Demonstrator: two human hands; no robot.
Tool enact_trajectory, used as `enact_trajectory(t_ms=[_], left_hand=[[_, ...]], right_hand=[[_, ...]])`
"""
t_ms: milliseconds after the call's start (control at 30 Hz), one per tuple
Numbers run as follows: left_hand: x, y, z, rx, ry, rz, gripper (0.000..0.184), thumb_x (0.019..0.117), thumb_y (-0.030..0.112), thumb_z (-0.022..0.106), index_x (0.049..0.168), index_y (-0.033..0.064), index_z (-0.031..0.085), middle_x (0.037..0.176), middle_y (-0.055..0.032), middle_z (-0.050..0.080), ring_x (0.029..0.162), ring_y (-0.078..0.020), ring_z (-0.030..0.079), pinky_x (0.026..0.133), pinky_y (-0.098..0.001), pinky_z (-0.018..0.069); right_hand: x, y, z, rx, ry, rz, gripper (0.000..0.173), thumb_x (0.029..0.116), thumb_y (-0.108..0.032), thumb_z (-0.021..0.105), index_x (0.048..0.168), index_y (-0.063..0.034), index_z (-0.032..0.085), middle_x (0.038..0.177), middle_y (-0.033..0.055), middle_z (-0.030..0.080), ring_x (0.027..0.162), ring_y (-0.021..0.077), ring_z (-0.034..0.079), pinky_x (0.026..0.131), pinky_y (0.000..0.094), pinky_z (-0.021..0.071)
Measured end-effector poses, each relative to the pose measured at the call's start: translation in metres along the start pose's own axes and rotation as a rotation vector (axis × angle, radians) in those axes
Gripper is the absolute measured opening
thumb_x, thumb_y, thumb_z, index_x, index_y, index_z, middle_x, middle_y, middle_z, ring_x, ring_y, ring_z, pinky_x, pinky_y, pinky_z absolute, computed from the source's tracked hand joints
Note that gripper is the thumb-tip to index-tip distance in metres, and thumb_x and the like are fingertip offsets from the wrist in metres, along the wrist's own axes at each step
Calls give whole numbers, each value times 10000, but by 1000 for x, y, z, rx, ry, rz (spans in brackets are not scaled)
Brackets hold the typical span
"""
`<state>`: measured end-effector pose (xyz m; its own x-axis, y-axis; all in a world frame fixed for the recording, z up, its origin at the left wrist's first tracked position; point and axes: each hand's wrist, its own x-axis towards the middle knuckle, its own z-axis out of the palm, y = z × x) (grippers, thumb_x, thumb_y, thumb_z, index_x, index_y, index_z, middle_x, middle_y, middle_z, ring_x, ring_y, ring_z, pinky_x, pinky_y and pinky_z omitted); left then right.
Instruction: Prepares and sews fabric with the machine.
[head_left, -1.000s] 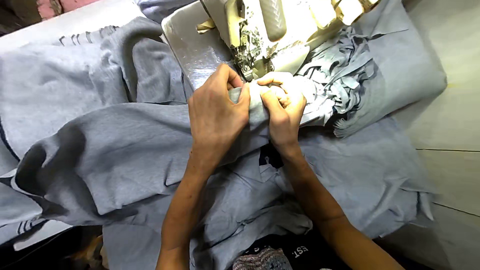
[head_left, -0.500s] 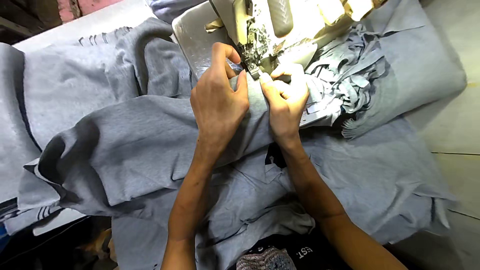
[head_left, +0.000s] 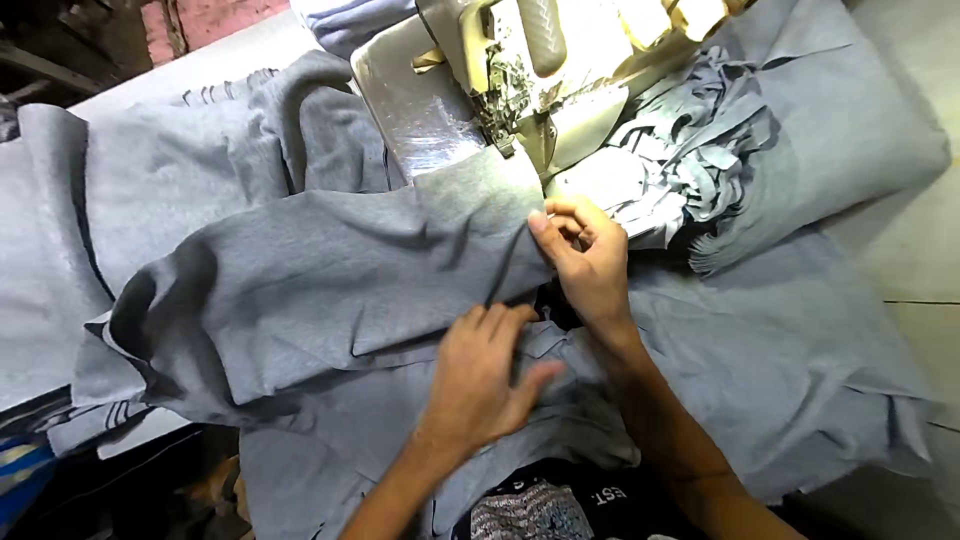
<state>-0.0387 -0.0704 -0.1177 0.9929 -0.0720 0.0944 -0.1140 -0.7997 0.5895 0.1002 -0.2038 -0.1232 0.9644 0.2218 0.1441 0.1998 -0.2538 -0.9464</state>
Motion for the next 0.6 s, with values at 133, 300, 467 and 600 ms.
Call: enact_trajectory(t_ms=[133,300,467,600], left_hand=[[-50,-4,89,-193,-502,-131,450,949,303,696,1319,62,608,1134,-148,692,1013,-319,696,837,-499,590],[-33,21,103,-661,-430,276,175,947,39,645,1110,8,700,996,-110,731,915,-221,716,835,-430,594],[-39,24,63,-585,-264,167,207,1006,220,648,1122,52,678,1033,-70,696,944,-164,685,827,-365,595],[-113,-73,-31,100,677,-508,637,908,359,771,1311,-78,542,1262,-292,583,1149,-366,592,951,-463,524]], right_hand=[[-16,13,-8,-57,25,-16,159,956,-284,746,970,-128,768,847,-32,711,727,61,628,640,235,512],[-16,9,-24,-37,-33,-22,139,969,-253,733,942,-119,759,801,-16,698,637,58,621,552,222,514],[-13,7,-33,-92,-94,-77,157,1008,-235,676,965,-100,742,808,1,678,635,64,610,559,228,511],[-22,7,-33,-70,-75,-35,176,1024,-260,655,1017,-101,730,797,4,672,609,69,595,524,228,491]])
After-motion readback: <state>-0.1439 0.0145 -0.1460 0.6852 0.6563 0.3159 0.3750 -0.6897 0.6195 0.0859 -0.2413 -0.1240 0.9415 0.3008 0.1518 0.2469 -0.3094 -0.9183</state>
